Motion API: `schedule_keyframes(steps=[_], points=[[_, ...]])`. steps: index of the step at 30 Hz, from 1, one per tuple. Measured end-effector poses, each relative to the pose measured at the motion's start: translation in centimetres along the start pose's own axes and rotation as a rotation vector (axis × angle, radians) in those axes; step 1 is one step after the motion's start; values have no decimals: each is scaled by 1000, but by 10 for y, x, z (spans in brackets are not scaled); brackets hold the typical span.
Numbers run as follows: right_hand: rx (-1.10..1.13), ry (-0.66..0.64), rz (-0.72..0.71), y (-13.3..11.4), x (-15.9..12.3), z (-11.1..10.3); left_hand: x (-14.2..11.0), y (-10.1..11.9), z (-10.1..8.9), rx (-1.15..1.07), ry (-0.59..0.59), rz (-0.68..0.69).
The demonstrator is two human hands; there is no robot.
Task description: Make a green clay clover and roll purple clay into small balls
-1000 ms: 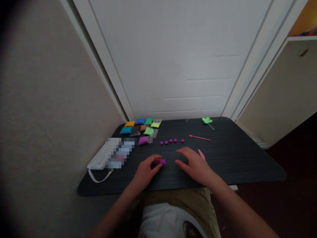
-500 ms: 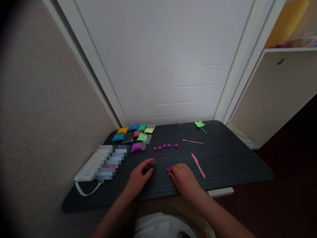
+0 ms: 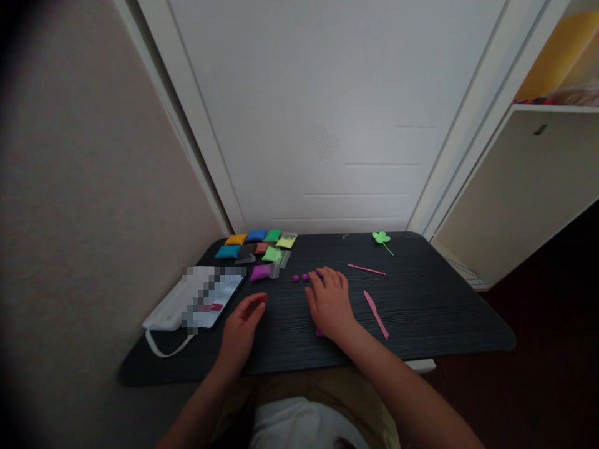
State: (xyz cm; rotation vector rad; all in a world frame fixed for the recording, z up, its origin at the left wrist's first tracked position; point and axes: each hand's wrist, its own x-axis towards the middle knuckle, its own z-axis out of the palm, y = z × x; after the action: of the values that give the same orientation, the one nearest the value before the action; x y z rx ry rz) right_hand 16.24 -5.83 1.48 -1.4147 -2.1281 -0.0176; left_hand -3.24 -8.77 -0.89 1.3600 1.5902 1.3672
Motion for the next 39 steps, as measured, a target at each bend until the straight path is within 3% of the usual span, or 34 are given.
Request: schedule_keyframes(steps=[2, 6, 10, 15, 21, 26, 31, 35, 39], points=[[-26, -63, -46, -18, 6, 13, 1, -1, -3, -52, 73, -15], [29, -247, -344, -51, 2, 25, 1, -3, -7, -126, 200, 1], [44, -382, -515, -46, 0, 20, 1, -4, -7, -150, 259, 19], [-27, -398, -429, -17, 0, 11, 1, -6, -3, -172, 214, 23], [87, -512, -573, -35, -11, 13, 0, -5, -3, -138, 225, 55], [23, -483, -432, -34, -8, 13, -2, -4, -5, -143, 229, 43], [81, -494, -599, -38, -10, 13, -3, 0, -5, -160, 239, 47], [-7, -437, -463, -35, -5, 13, -3, 0, -4, -165, 250, 34], [48, -513, -630, -37, -6, 12, -3, -1, -3, -174, 254, 46]])
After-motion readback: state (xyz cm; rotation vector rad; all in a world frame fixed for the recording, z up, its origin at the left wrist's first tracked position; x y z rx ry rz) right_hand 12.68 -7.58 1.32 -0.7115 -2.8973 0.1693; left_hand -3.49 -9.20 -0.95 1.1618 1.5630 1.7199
